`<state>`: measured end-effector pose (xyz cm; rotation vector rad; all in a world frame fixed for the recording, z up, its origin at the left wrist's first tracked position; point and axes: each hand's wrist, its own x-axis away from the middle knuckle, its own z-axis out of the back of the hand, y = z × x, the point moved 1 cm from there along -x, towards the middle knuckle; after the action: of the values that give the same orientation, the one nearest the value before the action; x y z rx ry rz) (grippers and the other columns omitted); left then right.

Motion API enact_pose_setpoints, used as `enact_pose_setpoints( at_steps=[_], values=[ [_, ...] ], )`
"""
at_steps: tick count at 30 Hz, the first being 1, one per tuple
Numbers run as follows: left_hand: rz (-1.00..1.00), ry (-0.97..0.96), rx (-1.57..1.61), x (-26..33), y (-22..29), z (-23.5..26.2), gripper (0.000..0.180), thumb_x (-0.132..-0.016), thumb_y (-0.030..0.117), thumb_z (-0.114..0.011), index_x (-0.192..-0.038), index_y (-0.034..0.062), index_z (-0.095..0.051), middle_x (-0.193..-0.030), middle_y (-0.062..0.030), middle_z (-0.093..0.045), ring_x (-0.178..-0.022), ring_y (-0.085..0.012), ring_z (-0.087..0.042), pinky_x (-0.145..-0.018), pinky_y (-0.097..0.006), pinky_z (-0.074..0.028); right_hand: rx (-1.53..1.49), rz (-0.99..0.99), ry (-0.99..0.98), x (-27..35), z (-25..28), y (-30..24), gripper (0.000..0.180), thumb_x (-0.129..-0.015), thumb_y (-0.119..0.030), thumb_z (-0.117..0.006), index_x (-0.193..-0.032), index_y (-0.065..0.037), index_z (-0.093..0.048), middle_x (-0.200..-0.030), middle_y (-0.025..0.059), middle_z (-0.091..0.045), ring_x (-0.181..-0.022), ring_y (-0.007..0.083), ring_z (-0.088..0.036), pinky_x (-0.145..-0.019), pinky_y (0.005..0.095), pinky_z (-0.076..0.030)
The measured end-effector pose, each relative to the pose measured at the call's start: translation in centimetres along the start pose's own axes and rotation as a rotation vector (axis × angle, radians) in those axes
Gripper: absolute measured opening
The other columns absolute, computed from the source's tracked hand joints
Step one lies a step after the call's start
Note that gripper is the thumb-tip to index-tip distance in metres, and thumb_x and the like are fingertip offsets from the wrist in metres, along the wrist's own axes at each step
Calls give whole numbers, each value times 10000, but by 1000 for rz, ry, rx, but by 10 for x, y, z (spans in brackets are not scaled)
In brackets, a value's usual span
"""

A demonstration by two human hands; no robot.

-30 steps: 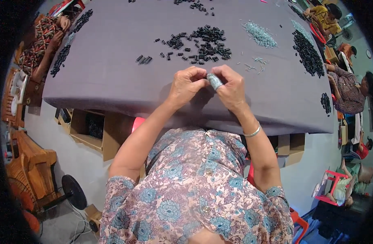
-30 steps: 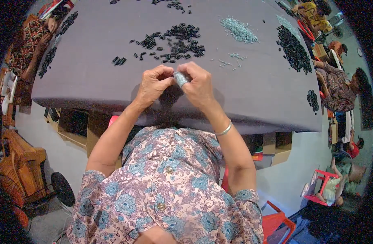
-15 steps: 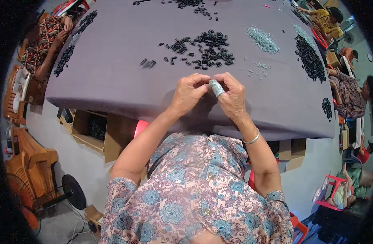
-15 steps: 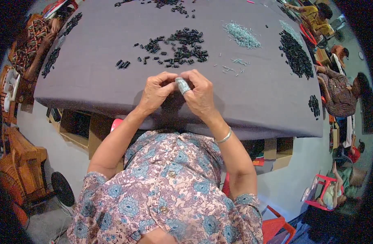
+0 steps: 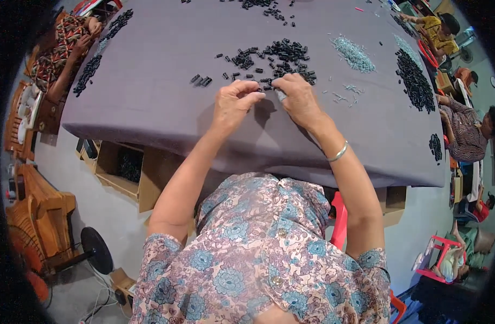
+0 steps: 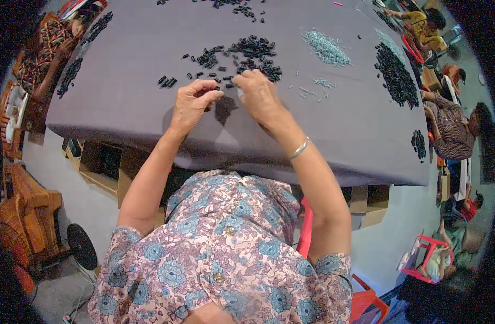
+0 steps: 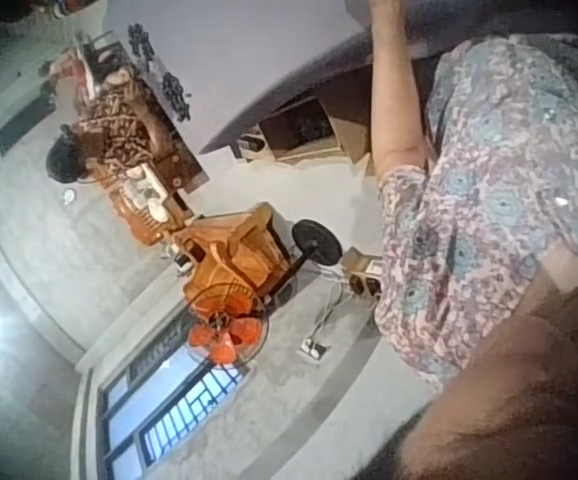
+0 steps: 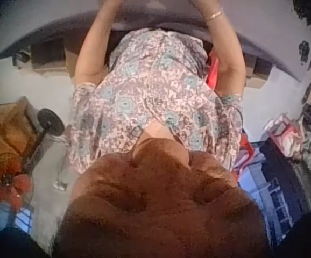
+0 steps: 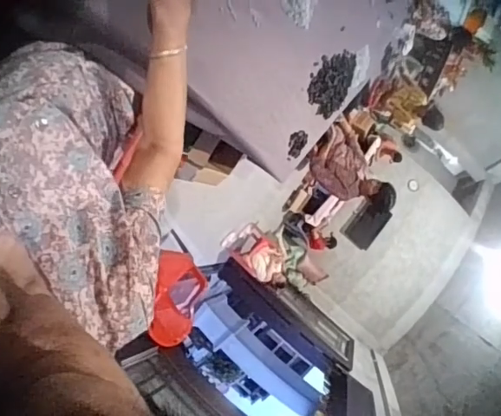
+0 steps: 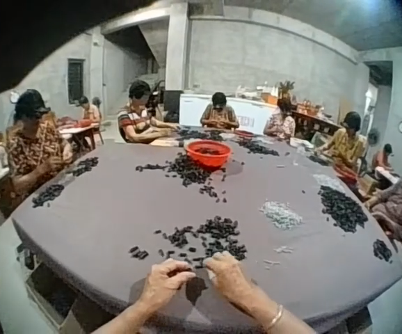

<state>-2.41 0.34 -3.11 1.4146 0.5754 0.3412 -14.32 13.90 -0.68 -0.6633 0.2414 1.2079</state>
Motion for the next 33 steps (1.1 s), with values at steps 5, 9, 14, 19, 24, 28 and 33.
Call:
enact_pose_setpoints(
  at_steps=[5,9,14,19,24,28,33],
  values=[
    [-12,1,12,1,-1,-3,177,-748,63,-706,-906,-10,-671,-795,-18,-617,-640,-74,-565,-566,-212,-470,210,40,-178,-8,-5,-7,239,-683,30,-594,-906,-54,-611,-868,120,-567,-895,291,-555,-767,388,-490],
    [-21,-30,6,5,2,-6,163,-770,54,-694,-923,0,-668,-792,-4,-617,-681,-65,-563,-603,-211,-477,7,-34,-77,2,-1,-7,271,-698,57,-558,-947,-30,-616,-850,125,-564,-836,300,-559,-721,366,-481],
    [-11,-119,65,13,6,-21,152,-797,63,-682,-941,18,-666,-828,19,-615,-713,-49,-547,-608,-202,-464,-802,-524,-110,18,9,-8,173,-805,-20,-605,-975,-44,-628,-852,57,-618,-752,144,-596,-647,245,-517],
    [5,-107,65,19,15,-28,145,-770,52,-700,-903,5,-665,-789,-7,-596,-693,-72,-570,-627,-218,-474,-1133,-639,-6,30,20,-13,121,-867,-59,-589,-976,-31,-635,-841,13,-621,-731,73,-587,-629,208,-513],
    [-50,-97,63,20,11,-29,147,-776,61,-699,-910,8,-670,-786,-5,-592,-701,-71,-566,-634,-220,-472,-1189,-645,27,34,22,-11,116,-878,-84,-600,-974,-35,-643,-851,12,-628,-707,57,-575,-626,198,-499],
    [-39,-142,45,22,13,-31,160,-793,70,-687,-936,1,-669,-815,2,-584,-722,-66,-554,-636,-215,-460,-1162,-579,12,37,17,-7,115,-869,-78,-614,-968,-34,-651,-845,-2,-624,-688,48,-551,-618,187,-476],
    [-46,-167,-16,25,19,-31,179,-800,66,-673,-959,-15,-665,-802,5,-555,-728,-61,-523,-633,-206,-429,-1159,-578,56,37,17,-11,92,-864,-83,-613,-928,-30,-653,-777,-23,-593,-667,42,-516,-586,182,-433]
  ],
)
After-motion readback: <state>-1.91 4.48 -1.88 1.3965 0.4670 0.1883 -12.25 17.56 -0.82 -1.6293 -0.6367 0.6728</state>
